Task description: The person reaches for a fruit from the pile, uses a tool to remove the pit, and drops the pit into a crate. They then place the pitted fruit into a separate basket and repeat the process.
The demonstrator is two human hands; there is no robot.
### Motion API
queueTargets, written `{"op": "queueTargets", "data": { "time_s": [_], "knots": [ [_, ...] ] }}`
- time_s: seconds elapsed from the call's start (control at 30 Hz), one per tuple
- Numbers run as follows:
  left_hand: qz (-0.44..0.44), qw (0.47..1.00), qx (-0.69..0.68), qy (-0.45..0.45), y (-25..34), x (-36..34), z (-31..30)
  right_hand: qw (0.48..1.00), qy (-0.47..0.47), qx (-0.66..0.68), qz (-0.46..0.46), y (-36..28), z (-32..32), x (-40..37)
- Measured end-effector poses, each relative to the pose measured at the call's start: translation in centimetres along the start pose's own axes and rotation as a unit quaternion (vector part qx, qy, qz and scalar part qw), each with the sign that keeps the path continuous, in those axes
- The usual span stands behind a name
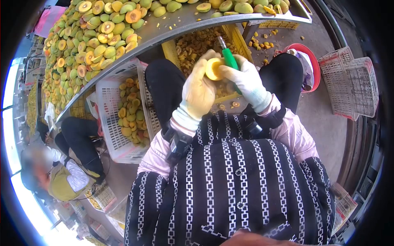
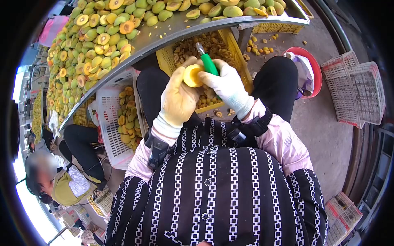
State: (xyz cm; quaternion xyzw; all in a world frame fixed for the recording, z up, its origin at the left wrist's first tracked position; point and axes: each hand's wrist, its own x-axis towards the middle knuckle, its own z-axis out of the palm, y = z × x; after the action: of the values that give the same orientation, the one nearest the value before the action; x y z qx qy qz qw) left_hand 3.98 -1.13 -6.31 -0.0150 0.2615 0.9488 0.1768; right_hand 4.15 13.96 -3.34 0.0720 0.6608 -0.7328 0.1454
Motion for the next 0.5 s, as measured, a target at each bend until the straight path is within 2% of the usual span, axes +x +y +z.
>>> {"op": "queueTargets", "data": {
  "time_s": [0.03, 0.13, 0.17, 0.2, 0.27, 0.3, 0.33, 0.37, 0.4, 0.5],
  "knots": [
    [-0.056, 0.997, -0.007, -0.056, 0.4, -0.3, 0.0, 0.999, 0.009, 0.006, -0.034, 0.1, -0.3, 0.2],
    [-0.084, 0.995, -0.009, -0.06, 0.7, -1.0, 0.6, 1.0, -0.025, -0.003, 0.011, -1.1, -0.9, 0.2],
    [-0.045, 0.999, 0.028, -0.01, 0.4, -1.4, 0.8, 1.0, -0.025, -0.002, 0.008, -1.4, -1.1, 0.0],
    [-0.042, 0.999, 0.031, -0.013, 0.7, -1.5, 0.8, 0.999, -0.029, 0.004, 0.02, -1.7, -1.3, -0.2],
    [-0.049, 0.989, 0.107, 0.086, 1.5, -1.9, 0.9, 0.999, -0.038, 0.009, 0.028, -1.8, -1.6, -0.8],
    [-0.036, 0.979, 0.162, 0.115, 1.7, -2.1, 1.2, 0.988, 0.005, -0.135, -0.068, -1.4, -1.9, -1.2],
    [-0.034, 0.979, 0.164, 0.115, 1.9, -2.2, 1.4, 0.947, 0.049, -0.273, -0.161, -0.9, -2.2, -1.4],
    [-0.029, 0.968, 0.215, 0.122, 1.9, -2.4, 1.6, 0.911, 0.075, -0.316, -0.255, -0.2, -2.4, -1.4],
    [-0.026, 0.955, 0.265, 0.129, 2.0, -2.5, 1.7, 0.912, 0.075, -0.314, -0.255, 0.2, -2.6, -1.5],
    [-0.027, 0.927, 0.349, 0.135, 2.0, -2.6, 2.3, 0.837, 0.073, -0.396, -0.37, 0.0, -2.3, -2.0]
  ]
}}
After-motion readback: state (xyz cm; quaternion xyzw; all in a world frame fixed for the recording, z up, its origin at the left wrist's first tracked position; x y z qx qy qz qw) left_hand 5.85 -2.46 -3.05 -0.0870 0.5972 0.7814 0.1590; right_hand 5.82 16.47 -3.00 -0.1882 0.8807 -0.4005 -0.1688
